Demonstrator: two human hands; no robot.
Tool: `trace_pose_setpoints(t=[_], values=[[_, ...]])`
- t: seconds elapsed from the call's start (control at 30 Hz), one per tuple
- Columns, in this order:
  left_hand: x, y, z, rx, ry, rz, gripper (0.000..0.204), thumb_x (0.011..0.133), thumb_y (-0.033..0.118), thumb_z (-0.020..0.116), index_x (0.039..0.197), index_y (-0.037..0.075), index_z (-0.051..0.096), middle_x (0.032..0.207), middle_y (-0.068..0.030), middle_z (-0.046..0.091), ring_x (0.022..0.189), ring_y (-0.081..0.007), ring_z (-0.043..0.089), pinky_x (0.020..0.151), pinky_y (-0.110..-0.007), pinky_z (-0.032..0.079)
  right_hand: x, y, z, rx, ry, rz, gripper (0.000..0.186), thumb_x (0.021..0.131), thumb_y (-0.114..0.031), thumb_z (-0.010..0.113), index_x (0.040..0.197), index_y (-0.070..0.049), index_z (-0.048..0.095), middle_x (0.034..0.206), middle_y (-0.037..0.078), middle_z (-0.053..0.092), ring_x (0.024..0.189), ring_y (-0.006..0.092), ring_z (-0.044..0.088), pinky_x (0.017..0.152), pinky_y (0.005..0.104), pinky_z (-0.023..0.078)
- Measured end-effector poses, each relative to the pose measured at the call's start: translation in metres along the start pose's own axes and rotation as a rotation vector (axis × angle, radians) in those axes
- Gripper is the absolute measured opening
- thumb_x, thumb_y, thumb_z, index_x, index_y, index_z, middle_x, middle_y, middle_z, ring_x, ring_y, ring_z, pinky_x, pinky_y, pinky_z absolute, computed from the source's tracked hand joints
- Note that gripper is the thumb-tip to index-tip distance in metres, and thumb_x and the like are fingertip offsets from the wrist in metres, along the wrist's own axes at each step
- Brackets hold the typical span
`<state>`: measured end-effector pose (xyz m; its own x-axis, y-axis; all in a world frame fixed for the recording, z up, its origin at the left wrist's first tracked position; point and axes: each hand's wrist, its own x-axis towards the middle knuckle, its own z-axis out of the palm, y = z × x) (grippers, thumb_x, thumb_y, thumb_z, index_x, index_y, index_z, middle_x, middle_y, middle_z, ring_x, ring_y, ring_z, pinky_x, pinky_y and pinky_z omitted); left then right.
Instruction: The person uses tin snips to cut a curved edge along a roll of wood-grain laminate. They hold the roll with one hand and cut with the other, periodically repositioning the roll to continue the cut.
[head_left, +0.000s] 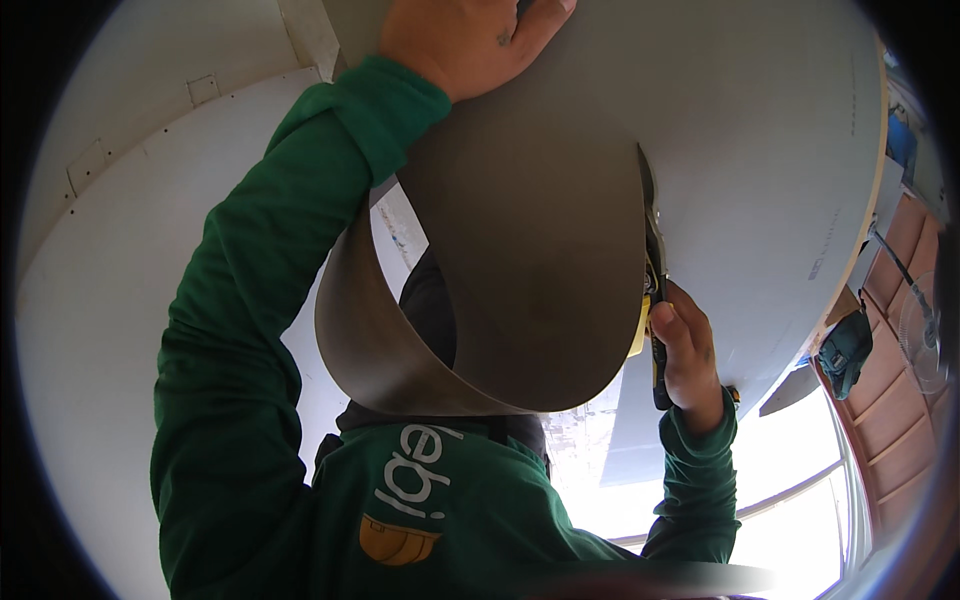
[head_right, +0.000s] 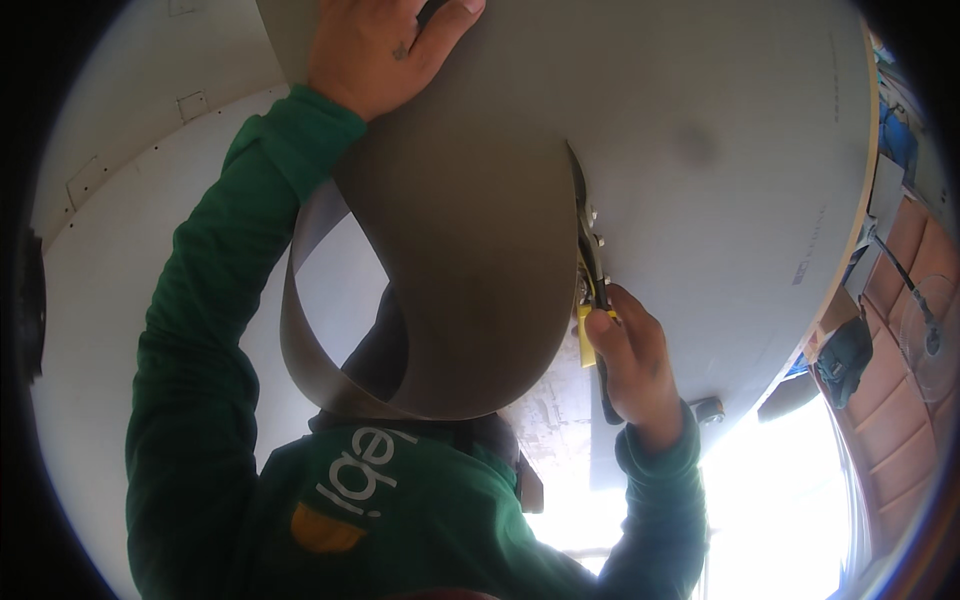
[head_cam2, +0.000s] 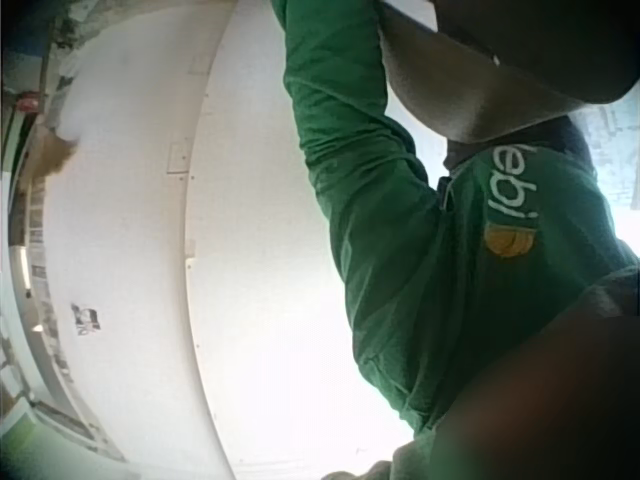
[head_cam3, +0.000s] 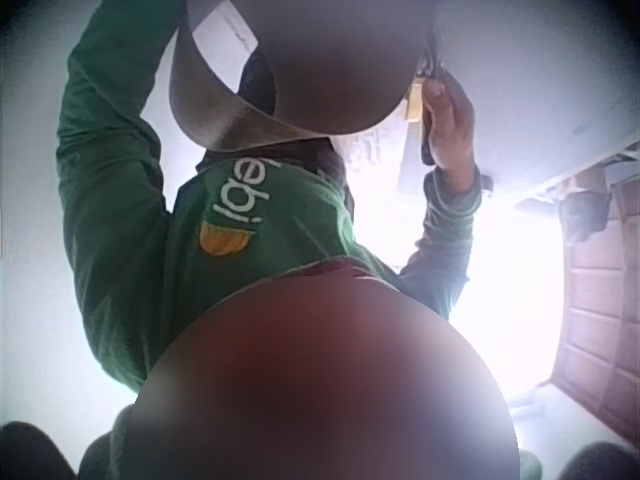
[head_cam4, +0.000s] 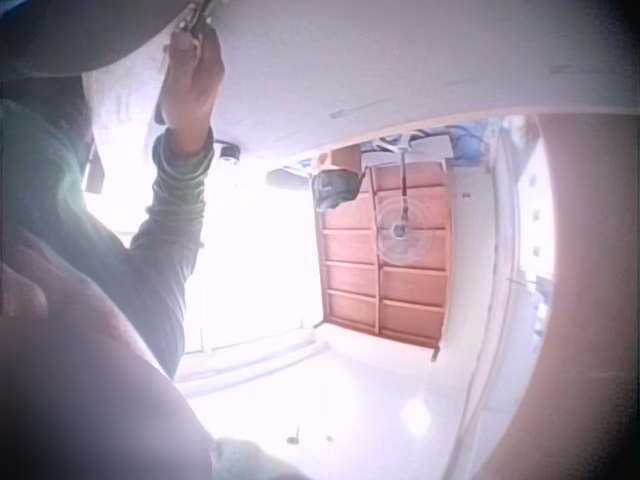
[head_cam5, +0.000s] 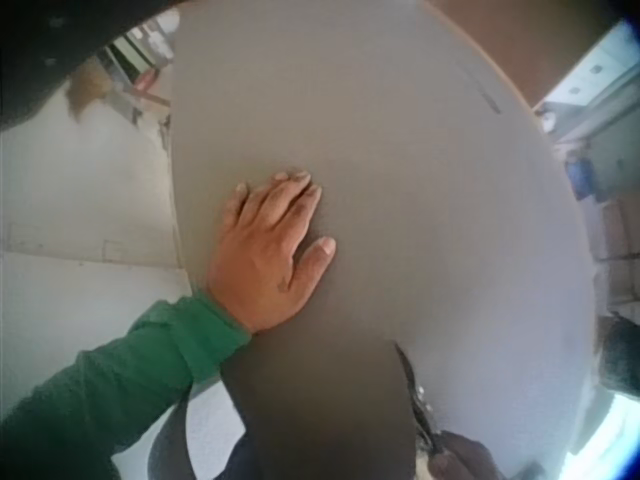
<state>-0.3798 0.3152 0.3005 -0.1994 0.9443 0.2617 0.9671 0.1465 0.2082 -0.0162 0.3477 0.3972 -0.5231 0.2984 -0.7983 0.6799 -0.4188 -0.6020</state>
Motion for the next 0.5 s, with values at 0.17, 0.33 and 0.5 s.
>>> trace_pose_setpoints(t=[0.17,0.33,0.5], values=[[0.0003,-0.0021,0.001,0.0,-0.007,0.006,0.06,0.104,0.042,0.051,0.143,-0.003,0.057,0.15,-0.022,0.054,0.142,-0.0401,0.047,0.121,-0.062,0.027,0.0018,-0.0013,-0.0001,-0.011,0.002,0.021,0.059,0.104,-0.052,0.054,0.108,0.006,0.065,0.084,0.01,0.066,0.08,0.0183,0.062,0.074,0.0319,0.048],[0.0019,-0.0047,0.0022,0.005,-0.001,0.019,0.061,0.105,0.043,0.051,0.144,-0.003,0.057,0.149,-0.0222,0.054,0.142,-0.0404,0.047,0.121,-0.063,0.027,0.0026,-0.006,-0.001,-0.068,0.037,0.028,0.062,0.103,-0.054,0.056,0.108,0.007,0.065,0.085,0.013,0.069,0.082,0.0221,0.069,0.075,0.0346,0.053],[0.0025,-0.004,0.0027,0.003,0.003,0.017,0.061,0.105,0.043,0.05,0.144,-0.003,0.057,0.15,-0.0222,0.054,0.142,-0.0402,0.047,0.12,-0.063,0.028,0.0071,-0.0092,-0.0009,-0.021,0.014,0.026,0.062,0.104,-0.054,0.054,0.109,0.007,0.065,0.086,0.012,0.068,0.083,0.021,0.065,0.077,0.0338,0.049]])
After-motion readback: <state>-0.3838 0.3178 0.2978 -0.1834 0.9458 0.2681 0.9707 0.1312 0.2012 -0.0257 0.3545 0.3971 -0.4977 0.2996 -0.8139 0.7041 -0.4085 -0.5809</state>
